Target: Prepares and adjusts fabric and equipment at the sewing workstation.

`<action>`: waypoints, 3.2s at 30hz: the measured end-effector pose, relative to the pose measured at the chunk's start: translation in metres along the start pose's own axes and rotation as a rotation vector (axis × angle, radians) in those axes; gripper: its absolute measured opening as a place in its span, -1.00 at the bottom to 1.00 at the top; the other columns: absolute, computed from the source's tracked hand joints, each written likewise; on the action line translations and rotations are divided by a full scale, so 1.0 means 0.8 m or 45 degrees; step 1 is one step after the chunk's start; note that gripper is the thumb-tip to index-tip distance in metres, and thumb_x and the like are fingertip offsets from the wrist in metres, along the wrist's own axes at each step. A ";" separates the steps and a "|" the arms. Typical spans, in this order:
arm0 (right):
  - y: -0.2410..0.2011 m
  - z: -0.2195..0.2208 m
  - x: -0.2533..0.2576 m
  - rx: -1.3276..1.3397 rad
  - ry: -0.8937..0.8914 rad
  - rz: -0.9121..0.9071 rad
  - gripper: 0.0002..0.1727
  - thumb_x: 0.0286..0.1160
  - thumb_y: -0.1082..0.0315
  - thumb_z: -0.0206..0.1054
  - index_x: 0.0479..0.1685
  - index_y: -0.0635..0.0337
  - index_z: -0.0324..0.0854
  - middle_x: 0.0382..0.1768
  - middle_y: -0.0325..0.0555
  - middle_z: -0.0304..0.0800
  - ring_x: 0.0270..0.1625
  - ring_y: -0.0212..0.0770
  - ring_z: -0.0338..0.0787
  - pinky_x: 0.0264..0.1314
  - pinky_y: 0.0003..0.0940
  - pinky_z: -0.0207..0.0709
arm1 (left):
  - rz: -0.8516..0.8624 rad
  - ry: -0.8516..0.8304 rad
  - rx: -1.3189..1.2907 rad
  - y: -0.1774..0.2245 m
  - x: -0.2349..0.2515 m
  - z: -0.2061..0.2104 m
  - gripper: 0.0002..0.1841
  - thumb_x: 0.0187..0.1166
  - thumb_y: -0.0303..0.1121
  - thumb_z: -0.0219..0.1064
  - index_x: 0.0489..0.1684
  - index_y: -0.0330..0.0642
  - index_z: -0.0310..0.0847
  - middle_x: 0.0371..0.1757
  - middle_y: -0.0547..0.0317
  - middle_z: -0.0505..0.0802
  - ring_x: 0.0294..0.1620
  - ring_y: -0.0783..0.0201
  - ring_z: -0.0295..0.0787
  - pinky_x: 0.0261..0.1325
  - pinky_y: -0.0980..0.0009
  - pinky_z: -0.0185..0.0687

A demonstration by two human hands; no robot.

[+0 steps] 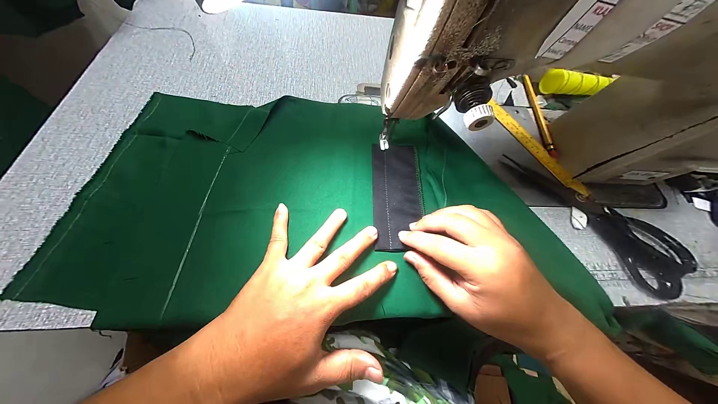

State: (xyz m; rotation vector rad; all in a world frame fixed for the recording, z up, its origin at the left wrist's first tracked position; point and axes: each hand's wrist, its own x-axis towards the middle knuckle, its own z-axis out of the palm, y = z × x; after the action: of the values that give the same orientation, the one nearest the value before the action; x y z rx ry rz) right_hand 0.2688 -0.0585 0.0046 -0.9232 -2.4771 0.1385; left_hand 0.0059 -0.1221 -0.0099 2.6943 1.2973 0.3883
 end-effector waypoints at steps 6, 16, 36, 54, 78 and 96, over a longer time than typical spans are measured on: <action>0.002 0.006 0.000 -0.018 -0.001 -0.047 -0.77 0.56 0.23 0.31 -0.08 -0.07 0.92 -0.10 -0.26 0.82 0.17 -0.20 0.73 0.22 -0.24 0.55 | 0.005 -0.020 -0.006 -0.001 -0.001 -0.001 -0.10 0.34 0.69 -0.23 0.74 0.63 0.29 0.82 0.27 0.39 0.87 -0.23 0.04 0.48 -0.81 -0.30; 0.008 0.002 -0.016 0.049 -0.048 -0.106 -0.62 0.71 -0.02 0.17 0.14 -0.15 0.87 0.08 -0.23 0.83 0.33 -0.23 0.67 0.40 -0.18 0.45 | 0.001 -0.024 0.016 0.000 -0.002 0.002 -0.09 0.33 0.69 -0.22 0.75 0.62 0.27 0.82 0.29 0.37 0.88 -0.24 0.01 0.48 -0.81 -0.31; 0.025 -0.002 -0.018 0.059 -0.162 -0.172 -0.31 0.62 -0.45 -0.05 0.40 -0.27 0.68 0.25 -0.19 0.75 0.45 -0.17 0.59 0.57 -0.07 0.31 | 0.297 -0.172 -0.072 -0.091 0.048 -0.018 0.00 0.21 0.79 -0.28 0.78 0.66 0.20 0.89 0.45 0.22 0.92 -0.17 -0.15 0.50 -0.82 -0.47; 0.067 -0.010 -0.014 -0.002 -0.392 -0.280 -0.24 0.49 -0.59 -0.19 0.64 -0.62 0.37 0.80 -0.29 0.27 0.85 -0.09 0.16 0.81 0.14 -0.07 | 0.301 -0.136 -0.087 -0.095 0.051 -0.006 -0.03 0.18 0.77 -0.18 0.76 0.76 0.13 0.92 0.38 0.13 0.92 -0.20 -0.20 0.43 -0.85 -0.44; 0.111 -0.002 0.047 -0.011 -0.465 -0.211 -0.16 0.40 -0.66 -0.17 0.69 -0.65 0.32 0.77 -0.20 0.33 0.82 0.01 0.25 0.72 0.33 0.09 | 0.271 -0.161 -0.014 -0.152 0.110 -0.017 -0.10 0.24 0.76 -0.27 0.73 0.85 0.16 0.90 0.52 0.16 0.93 -0.12 -0.18 0.54 -0.79 -0.45; 0.104 0.000 0.040 0.011 -0.450 -0.183 -0.13 0.41 -0.65 -0.15 0.74 -0.58 0.30 0.83 -0.20 0.22 0.89 -0.02 0.08 0.83 0.34 -0.13 | 0.271 -0.186 -0.057 -0.126 0.091 -0.016 0.03 0.24 0.75 -0.30 0.81 0.54 0.19 0.89 0.54 0.19 0.94 -0.11 -0.20 0.50 -0.82 -0.51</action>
State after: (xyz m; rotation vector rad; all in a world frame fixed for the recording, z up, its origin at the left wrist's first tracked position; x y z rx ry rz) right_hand 0.2973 0.0258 -0.0036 -0.7666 -2.8546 0.2855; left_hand -0.0300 -0.0022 -0.0077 2.7714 0.9562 0.2325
